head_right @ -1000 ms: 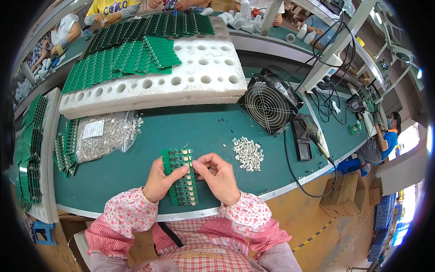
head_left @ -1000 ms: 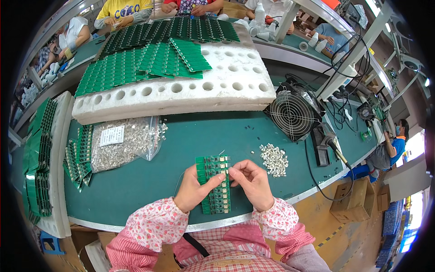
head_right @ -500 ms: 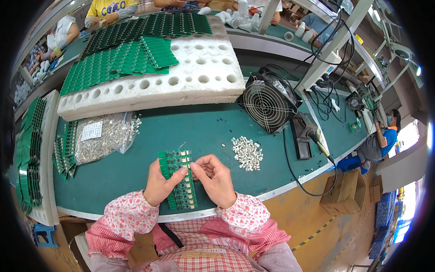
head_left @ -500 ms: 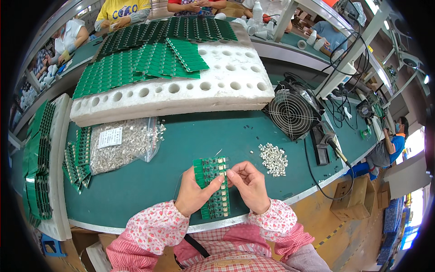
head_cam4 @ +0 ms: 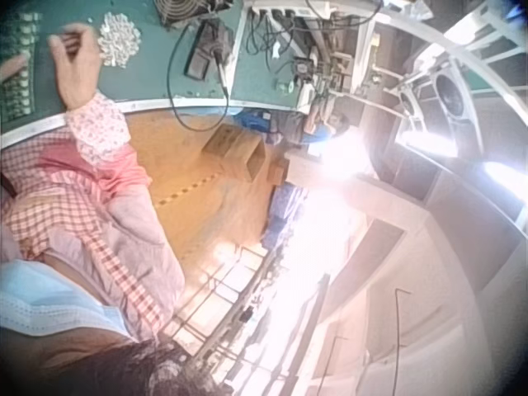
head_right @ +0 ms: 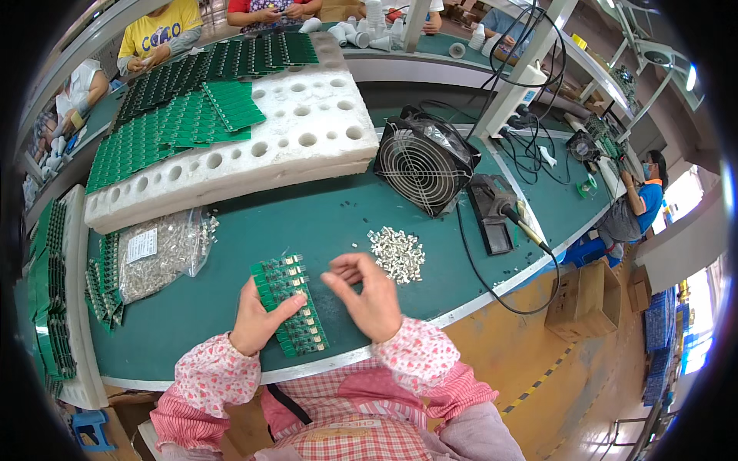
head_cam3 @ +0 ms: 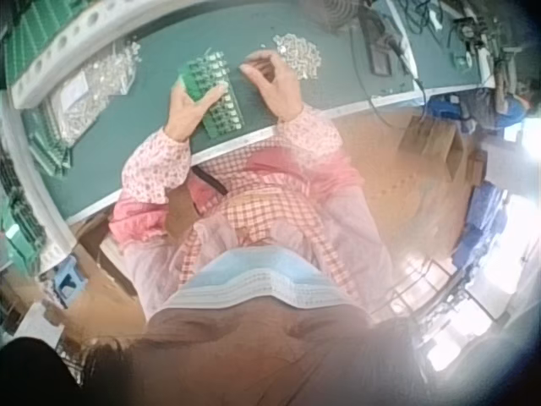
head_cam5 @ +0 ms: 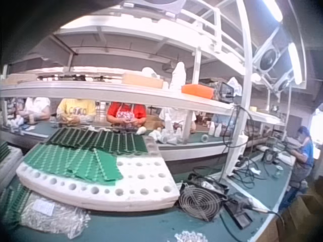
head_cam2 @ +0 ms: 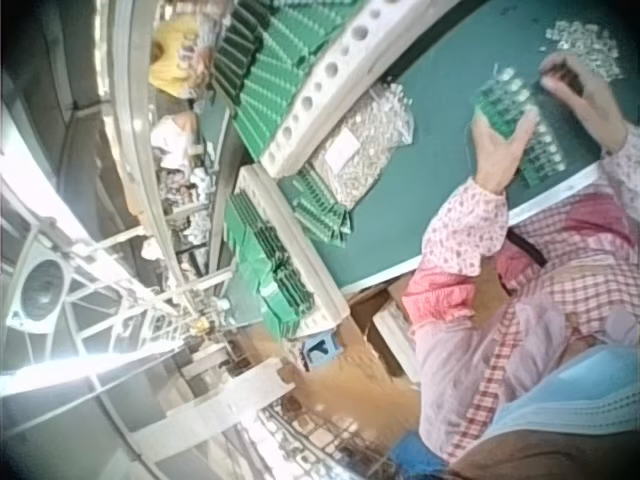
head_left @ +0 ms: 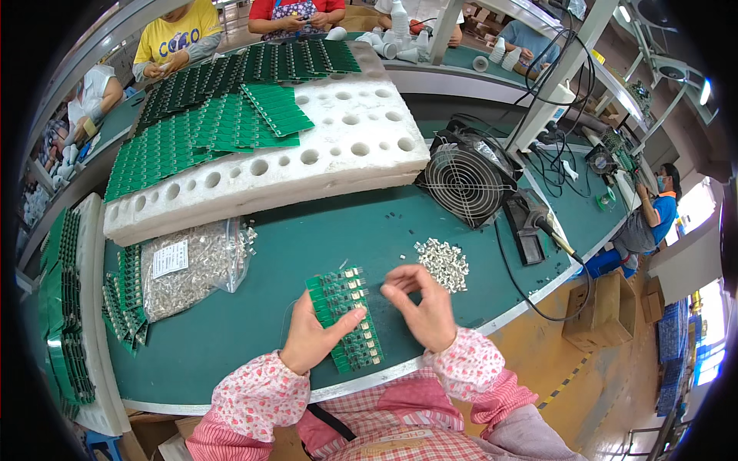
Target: The person inserts electronic components into circuit boards by hand, turns a board over, and solders the components onto the board using a soldering iron and solder wire.
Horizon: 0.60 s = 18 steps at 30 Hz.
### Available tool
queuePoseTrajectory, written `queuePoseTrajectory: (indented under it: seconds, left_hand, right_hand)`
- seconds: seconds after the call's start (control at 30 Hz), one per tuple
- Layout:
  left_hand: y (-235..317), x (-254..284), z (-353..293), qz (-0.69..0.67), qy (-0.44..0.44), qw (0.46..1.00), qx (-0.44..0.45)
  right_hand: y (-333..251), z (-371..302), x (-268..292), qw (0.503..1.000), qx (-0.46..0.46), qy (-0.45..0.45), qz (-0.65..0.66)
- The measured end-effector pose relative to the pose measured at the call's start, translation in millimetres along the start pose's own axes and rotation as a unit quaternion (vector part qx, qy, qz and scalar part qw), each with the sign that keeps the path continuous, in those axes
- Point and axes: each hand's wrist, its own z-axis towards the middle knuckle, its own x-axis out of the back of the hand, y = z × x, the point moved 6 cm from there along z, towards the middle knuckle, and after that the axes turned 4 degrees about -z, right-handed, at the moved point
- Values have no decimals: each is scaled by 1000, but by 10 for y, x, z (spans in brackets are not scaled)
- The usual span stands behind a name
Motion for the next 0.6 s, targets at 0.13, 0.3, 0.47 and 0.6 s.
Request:
queuePoseTrajectory:
  seconds: [0.13,0.3,0.47,0.6]
  left_hand:
    - [-104,38,30,-63,34,994,84]
    - [-153,52,41,-105,36,990,87]
    - [-114,61,9,-108,39,990,84]
    - [-106,58,-13,-89,35,991,95]
  right_hand:
    - [-80,166,342,913,187,90,-351]
    - [0,324,309,878,232,69,-413]
    - [34,337,242,883,240,34,-403]
    - [35,344,242,887,232,22,-399]
